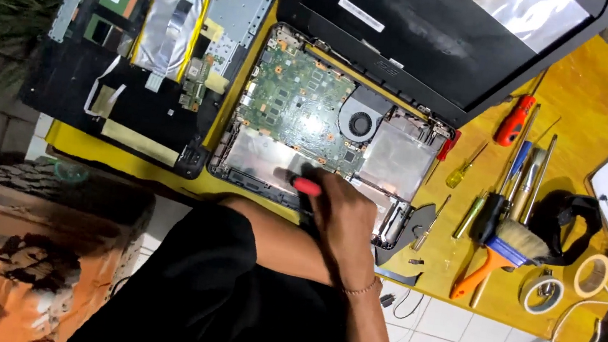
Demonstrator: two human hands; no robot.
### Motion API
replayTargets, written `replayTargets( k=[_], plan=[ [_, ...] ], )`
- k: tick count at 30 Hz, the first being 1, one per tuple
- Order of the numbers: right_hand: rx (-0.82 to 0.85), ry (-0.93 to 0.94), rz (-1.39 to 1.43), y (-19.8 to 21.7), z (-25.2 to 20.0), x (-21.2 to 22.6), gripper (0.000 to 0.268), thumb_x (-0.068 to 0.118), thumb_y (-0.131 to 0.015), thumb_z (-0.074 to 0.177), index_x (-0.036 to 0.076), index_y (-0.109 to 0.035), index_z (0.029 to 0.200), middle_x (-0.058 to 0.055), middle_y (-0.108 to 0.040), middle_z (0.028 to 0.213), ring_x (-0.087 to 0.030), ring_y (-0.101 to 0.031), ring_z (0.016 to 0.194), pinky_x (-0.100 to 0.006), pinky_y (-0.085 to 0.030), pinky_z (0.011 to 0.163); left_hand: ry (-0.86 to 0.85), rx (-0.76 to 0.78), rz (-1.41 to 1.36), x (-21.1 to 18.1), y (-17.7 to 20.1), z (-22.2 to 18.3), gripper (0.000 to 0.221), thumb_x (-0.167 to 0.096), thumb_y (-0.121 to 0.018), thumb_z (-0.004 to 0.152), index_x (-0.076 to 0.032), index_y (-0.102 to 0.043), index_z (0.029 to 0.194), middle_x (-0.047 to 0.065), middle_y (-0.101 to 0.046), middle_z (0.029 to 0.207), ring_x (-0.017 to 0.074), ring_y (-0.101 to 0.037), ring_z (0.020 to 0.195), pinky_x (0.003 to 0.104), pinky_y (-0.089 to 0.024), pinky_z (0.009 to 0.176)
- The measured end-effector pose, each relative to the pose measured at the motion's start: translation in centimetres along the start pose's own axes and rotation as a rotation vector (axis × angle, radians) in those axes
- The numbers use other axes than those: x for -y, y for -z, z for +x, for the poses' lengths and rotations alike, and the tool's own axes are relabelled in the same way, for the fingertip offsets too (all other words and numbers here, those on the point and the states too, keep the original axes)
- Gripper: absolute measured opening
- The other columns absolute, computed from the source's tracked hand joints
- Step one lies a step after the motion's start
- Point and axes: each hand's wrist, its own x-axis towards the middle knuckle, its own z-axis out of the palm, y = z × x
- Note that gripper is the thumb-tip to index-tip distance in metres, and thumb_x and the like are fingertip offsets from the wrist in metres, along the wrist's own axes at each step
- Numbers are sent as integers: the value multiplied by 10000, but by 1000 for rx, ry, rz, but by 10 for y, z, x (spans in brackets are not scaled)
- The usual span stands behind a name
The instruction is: Connecting internal ribbon cables and securing components with a screwdriver during laptop assembly or repair.
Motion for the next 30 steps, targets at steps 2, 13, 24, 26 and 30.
replayTargets(
  k=[2, 13, 24, 26, 30],
  plan=[
    [82, 6, -37, -17, 0, -10, 128, 232, -638, 946, 150, -675, 1037, -75, -695, 749, -321, -709, 725, -429, -556, 617, 6, 11, 12, 8, -6, 14, 253, -285, -727, 774, -186, -650, 554, -34, -588, 573, 127, -506, 589, 257, -446, 614],
    [180, -111, -21, -26, -8, -32, 181, 222, -616, 925, 203, -578, 1102, -51, -698, 693, -328, -728, 687, -456, -563, 635, 11, 152, 134, 58, -33, 92, 198, -278, -756, 750, -244, -673, 574, -97, -589, 592, 81, -495, 627, 203, -428, 663],
    [-283, -179, 599, 66, 12, -154, 239, 126, -455, 1134, 163, -411, 902, 14, -418, 813, -91, -411, 696, -245, -365, 620, 313, 426, -286, -87, 138, -36, 509, -431, -569, 947, 53, -714, 998, 214, -768, 793, 251, -727, 584, 334, -594, 518],
    [-329, -141, 665, 50, 21, -178, 142, 25, -436, 1116, 88, -454, 990, 0, -414, 807, -104, -414, 663, -260, -396, 616, 168, 232, -379, -101, 186, -105, 499, -456, -594, 927, 21, -736, 952, 176, -756, 729, 214, -731, 553, 315, -622, 497],
    [-436, -61, 751, 24, 42, -211, 139, -72, -364, 1104, 15, -472, 1106, -22, -373, 815, -135, -462, 579, -280, -423, 559, -166, -596, -358, -112, 247, -229, 374, -386, -661, 952, -36, -753, 855, 112, -711, 649, 175, -684, 568, 338, -570, 506]
  ],
)
